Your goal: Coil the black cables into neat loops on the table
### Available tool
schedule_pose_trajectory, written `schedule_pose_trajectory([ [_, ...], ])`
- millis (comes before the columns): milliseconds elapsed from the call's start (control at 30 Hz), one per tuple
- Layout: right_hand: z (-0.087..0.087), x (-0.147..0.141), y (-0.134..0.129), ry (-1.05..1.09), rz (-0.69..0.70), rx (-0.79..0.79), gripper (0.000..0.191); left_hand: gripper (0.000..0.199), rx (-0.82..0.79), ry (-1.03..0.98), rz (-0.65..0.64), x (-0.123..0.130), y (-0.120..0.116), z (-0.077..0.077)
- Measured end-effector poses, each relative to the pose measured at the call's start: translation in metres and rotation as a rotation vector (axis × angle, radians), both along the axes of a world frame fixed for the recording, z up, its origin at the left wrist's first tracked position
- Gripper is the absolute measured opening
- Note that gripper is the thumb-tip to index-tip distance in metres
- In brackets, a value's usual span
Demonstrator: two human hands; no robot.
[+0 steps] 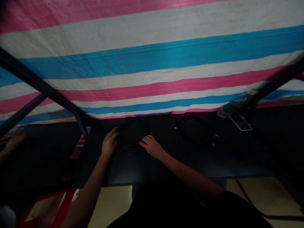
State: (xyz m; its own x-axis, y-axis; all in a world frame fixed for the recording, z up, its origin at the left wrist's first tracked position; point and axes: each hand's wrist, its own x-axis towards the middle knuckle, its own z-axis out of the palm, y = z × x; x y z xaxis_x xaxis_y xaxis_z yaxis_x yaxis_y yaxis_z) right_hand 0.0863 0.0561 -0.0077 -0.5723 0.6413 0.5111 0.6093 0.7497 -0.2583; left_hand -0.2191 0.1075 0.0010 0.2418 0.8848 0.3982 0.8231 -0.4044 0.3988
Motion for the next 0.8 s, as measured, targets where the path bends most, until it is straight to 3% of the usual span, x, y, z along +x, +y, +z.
schedule_pose_trajectory([
  [233, 0.013, -0.004, -0.012, -0.016, -0.064, -0.238, 0.046, 0.045, -0.175, -0.312, 0.084, 0.010, -0.011, -0.002],
  [333, 0.015, -0.002, -0.018, 0.004, -0.053, -0.240, 0.055, 0.041, -0.152, -0.372, 0.208, 0.027, -0.019, -0.001],
  [400, 0.013, 0.000, -0.020, 0.061, -0.174, -0.212, 0.053, 0.046, -0.146, -0.322, 0.230, 0.038, -0.023, -0.001],
  [500, 0.008, 0.000, -0.017, 0.122, -0.355, -0.237, 0.044, 0.051, -0.148, -0.196, 0.201, 0.046, -0.027, -0.002],
  [700, 0.003, -0.006, -0.015, 0.135, -0.303, -0.275, 0.030, 0.051, -0.216, -0.171, 0.084, 0.036, -0.029, -0.004],
  [800, 0.004, -0.004, -0.016, 0.228, -0.357, -0.259, 0.030, 0.043, -0.184, -0.161, 0.038, 0.036, -0.034, -0.003],
])
